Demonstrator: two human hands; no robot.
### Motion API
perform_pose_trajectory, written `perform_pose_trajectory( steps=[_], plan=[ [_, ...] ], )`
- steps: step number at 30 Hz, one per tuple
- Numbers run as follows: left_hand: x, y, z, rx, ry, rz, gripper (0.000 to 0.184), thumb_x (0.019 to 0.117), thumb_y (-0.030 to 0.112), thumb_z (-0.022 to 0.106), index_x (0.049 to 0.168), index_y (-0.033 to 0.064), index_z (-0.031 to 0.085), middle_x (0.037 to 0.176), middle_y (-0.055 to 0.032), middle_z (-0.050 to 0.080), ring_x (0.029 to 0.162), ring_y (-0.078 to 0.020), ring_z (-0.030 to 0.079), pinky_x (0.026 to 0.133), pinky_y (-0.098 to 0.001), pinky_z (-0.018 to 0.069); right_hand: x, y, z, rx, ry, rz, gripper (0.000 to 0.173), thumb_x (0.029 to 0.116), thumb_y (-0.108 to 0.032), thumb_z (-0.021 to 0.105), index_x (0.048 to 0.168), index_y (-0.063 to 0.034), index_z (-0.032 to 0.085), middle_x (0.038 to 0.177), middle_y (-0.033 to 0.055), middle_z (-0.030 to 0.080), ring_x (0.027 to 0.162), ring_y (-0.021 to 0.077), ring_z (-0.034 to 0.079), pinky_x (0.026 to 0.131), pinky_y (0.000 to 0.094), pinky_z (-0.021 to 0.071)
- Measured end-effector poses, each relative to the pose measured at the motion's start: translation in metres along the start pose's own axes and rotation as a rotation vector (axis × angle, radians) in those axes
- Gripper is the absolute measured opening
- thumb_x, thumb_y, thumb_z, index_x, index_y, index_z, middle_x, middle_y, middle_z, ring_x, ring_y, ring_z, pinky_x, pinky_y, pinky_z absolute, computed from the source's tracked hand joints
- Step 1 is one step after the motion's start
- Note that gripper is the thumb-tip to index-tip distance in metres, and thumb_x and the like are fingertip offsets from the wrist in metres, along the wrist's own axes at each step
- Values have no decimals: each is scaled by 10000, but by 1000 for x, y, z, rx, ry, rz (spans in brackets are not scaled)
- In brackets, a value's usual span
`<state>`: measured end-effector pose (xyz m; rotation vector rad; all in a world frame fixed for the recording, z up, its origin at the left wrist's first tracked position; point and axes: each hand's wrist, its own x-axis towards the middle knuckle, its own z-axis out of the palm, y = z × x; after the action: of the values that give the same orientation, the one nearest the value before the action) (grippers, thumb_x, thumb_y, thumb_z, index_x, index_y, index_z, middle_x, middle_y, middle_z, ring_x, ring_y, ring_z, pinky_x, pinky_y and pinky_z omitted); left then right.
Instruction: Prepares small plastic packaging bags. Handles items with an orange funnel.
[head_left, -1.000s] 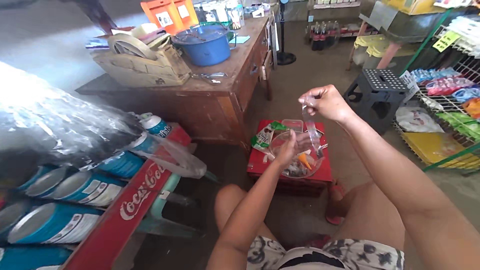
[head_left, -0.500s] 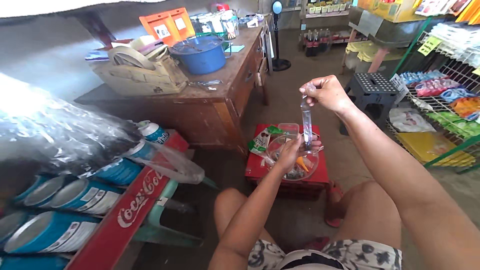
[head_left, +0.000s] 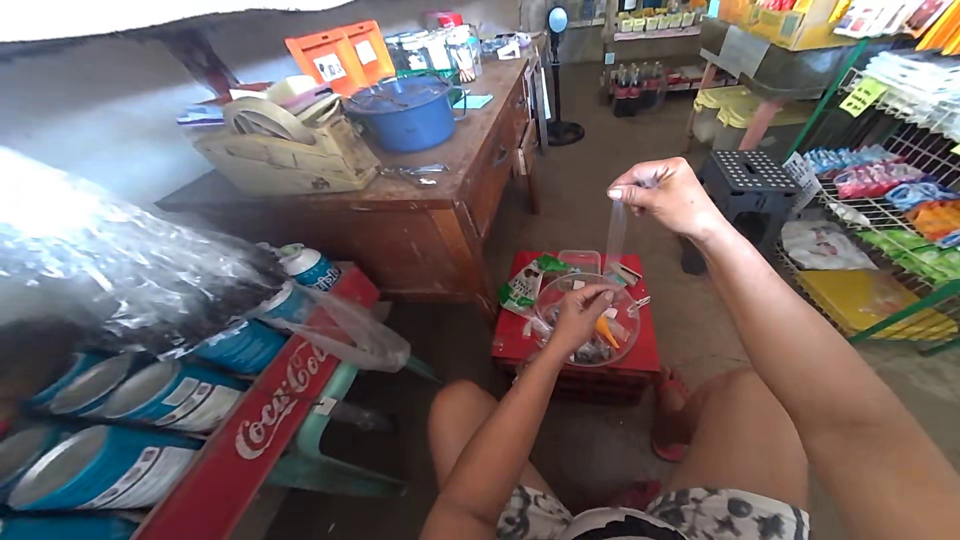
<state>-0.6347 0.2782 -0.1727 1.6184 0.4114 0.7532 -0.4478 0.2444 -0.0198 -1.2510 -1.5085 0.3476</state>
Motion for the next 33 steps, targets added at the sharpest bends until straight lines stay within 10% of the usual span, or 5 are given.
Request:
perform_pose_trajectory(
  steps=[11, 15, 18, 23, 33],
  plan=[
    [7, 15, -3, 79, -20, 26, 133, 977, 24, 632, 1040, -49, 724, 982, -42, 734, 885, 3, 665, 859, -198, 551, -8, -1, 10, -70, -67, -33, 53, 890, -97, 772, 879, -50, 750, 812, -28, 707, 678, -39, 583, 654, 159, 492],
    [6, 18, -2, 28, -46, 25, 309, 971, 30, 624, 1258, -86, 640, 1166, -131, 703, 1014, -75, 674, 916, -242, 550, -9, -3, 9, -53, -95, -7, 49, 896, -99, 768, 879, -55, 754, 802, -33, 705, 672, -36, 584, 649, 160, 491],
    [9, 18, 0, 111, -4, 49, 171, 1012, 42, 578, 1064, -46, 715, 974, -29, 726, 839, 20, 638, 795, -176, 528, -10, -4, 9, -51, -102, -8, 42, 891, -96, 772, 880, -59, 754, 795, -42, 698, 663, -42, 576, 640, 152, 485],
    [11, 28, 2, 44, -87, -15, 395, 944, 55, 672, 1309, -80, 604, 1146, -116, 692, 997, -82, 670, 904, -247, 554, -12, 1, 7, -28, -133, 4, 36, 899, -88, 759, 876, -61, 756, 790, -38, 691, 662, -32, 574, 631, 159, 483],
    [32, 58, -6, 219, -85, -32, 100, 969, 50, 672, 1018, -14, 731, 901, -33, 675, 766, -26, 586, 733, -211, 509, -20, 10, 12, -2, -120, 30, 26, 890, -71, 760, 878, -49, 751, 789, -34, 689, 669, -28, 581, 649, 168, 495]
  ],
)
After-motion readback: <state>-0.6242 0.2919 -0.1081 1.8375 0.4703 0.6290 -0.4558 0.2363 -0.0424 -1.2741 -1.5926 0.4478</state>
